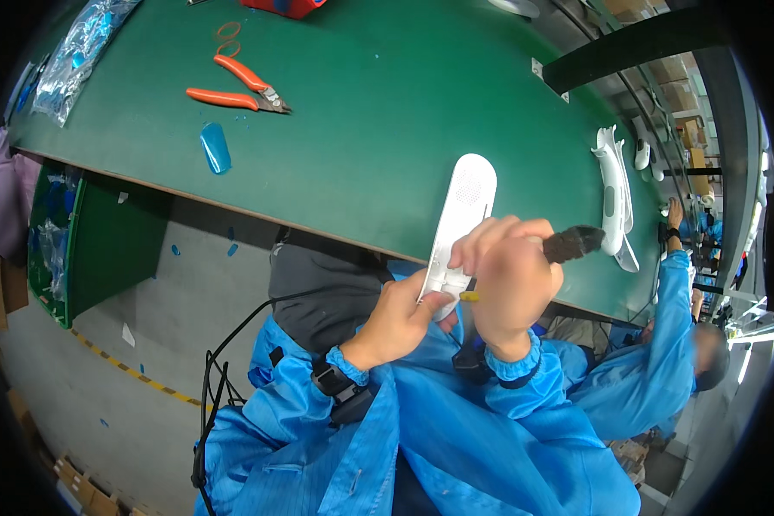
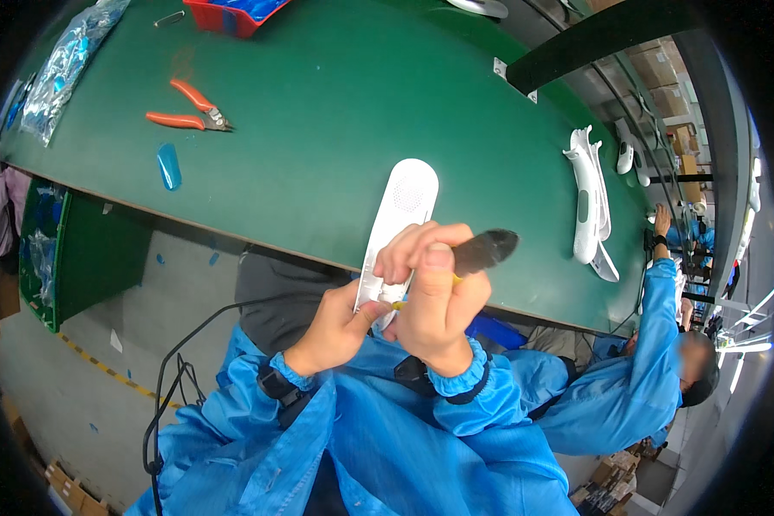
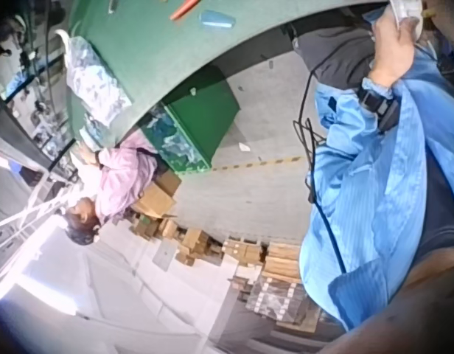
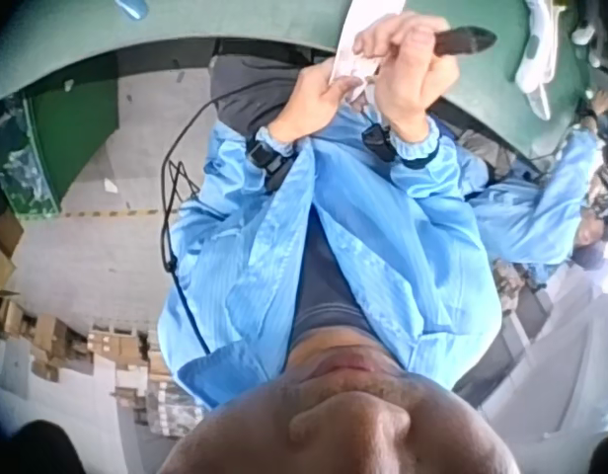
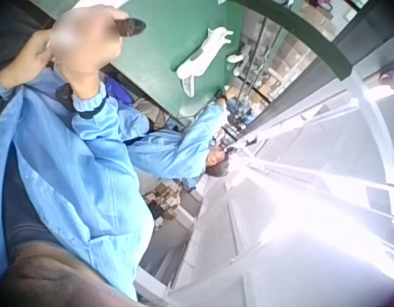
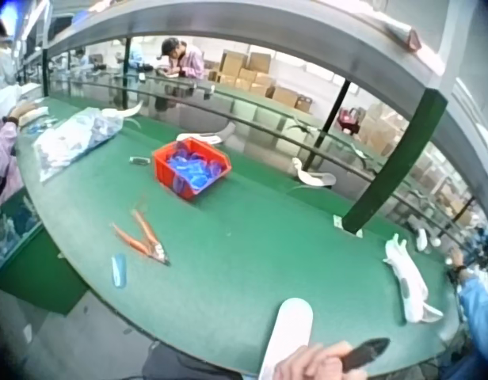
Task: Use pliers to trim and adjust components on white plastic housings at a factory assembly station.
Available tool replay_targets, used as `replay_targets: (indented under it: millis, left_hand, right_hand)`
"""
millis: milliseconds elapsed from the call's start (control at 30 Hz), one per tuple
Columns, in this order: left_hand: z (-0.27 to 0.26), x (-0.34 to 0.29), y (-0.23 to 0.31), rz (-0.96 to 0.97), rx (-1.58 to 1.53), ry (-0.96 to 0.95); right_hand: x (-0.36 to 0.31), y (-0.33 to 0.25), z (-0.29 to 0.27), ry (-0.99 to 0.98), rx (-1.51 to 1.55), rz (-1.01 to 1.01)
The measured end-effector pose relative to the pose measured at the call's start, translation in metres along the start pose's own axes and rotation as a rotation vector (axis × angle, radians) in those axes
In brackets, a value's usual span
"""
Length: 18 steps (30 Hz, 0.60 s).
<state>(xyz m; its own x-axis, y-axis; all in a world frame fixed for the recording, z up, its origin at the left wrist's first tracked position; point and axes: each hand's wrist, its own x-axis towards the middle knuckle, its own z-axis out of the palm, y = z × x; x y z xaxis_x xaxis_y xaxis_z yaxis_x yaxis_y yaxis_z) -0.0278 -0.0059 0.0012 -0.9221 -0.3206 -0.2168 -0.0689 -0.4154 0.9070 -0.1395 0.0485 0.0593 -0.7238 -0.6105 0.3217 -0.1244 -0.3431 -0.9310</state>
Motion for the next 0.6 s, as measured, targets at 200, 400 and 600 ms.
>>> replay_targets:
  millis: [200, 400, 600]
  left_hand:
    - [-0.004, 0.004, 0.000, 0.032, 0.080, -0.008]
    - [-0.004, 0.003, 0.006, 0.004, 0.106, -0.048]
    - [0.001, -0.007, 0.036, 0.003, -0.135, -0.044]
  right_hand:
    - [0.000, 0.003, 0.003, -0.072, -0.056, 0.015]
    - [0.008, -0.008, 0.000, -0.063, -0.068, 0.143]
    - [0.026, -0.061, -0.027, -0.087, -0.277, 0.092]
